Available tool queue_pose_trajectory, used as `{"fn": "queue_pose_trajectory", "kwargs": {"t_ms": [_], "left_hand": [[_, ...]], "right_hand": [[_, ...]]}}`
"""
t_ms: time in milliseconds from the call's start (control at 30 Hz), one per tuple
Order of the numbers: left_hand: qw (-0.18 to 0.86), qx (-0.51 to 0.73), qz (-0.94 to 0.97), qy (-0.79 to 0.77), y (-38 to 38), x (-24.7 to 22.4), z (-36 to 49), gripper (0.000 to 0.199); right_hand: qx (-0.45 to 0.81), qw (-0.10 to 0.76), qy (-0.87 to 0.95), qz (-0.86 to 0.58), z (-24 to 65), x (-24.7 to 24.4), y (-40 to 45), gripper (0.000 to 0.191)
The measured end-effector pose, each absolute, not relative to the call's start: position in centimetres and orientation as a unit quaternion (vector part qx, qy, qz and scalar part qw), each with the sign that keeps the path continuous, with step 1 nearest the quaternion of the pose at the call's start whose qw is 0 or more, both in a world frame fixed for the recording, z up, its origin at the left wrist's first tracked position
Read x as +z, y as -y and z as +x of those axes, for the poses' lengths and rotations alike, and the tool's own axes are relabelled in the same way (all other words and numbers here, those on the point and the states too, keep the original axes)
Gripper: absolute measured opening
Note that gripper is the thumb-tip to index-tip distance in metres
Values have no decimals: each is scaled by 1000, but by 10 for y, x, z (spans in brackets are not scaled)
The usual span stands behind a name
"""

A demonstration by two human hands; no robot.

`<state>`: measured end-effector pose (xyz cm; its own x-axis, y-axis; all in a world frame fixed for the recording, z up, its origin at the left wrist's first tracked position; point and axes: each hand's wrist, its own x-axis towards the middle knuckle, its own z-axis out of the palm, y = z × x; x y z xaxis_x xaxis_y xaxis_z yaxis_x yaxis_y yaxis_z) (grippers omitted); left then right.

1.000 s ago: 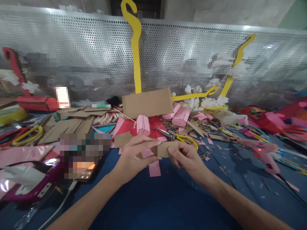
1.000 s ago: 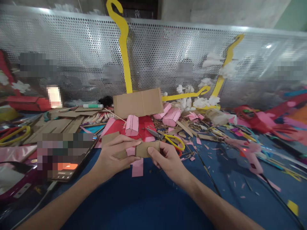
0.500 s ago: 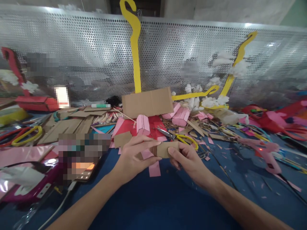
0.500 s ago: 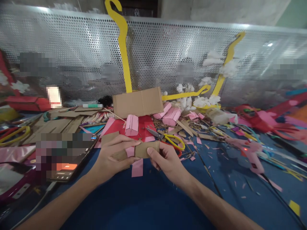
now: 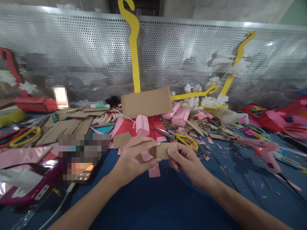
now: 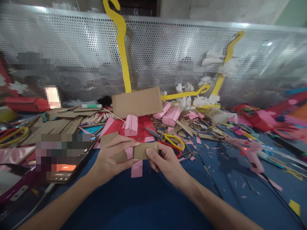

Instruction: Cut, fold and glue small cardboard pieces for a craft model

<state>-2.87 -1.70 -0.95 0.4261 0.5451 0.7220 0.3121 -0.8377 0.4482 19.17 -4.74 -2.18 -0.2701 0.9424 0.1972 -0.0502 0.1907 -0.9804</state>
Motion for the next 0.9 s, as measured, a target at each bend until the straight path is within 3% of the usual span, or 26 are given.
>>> {"fn": "queue_pose_trajectory", "kwargs": {"t_ms": [667, 900], "left_hand": [[132, 480, 827, -260, 18, -9, -27, 36], [157, 461, 830, -273, 13, -9, -28, 49]], "right_hand": [[521, 483, 593, -379, 190, -23, 47, 38], [537, 503, 566, -371, 190, -25, 46, 36]]}}
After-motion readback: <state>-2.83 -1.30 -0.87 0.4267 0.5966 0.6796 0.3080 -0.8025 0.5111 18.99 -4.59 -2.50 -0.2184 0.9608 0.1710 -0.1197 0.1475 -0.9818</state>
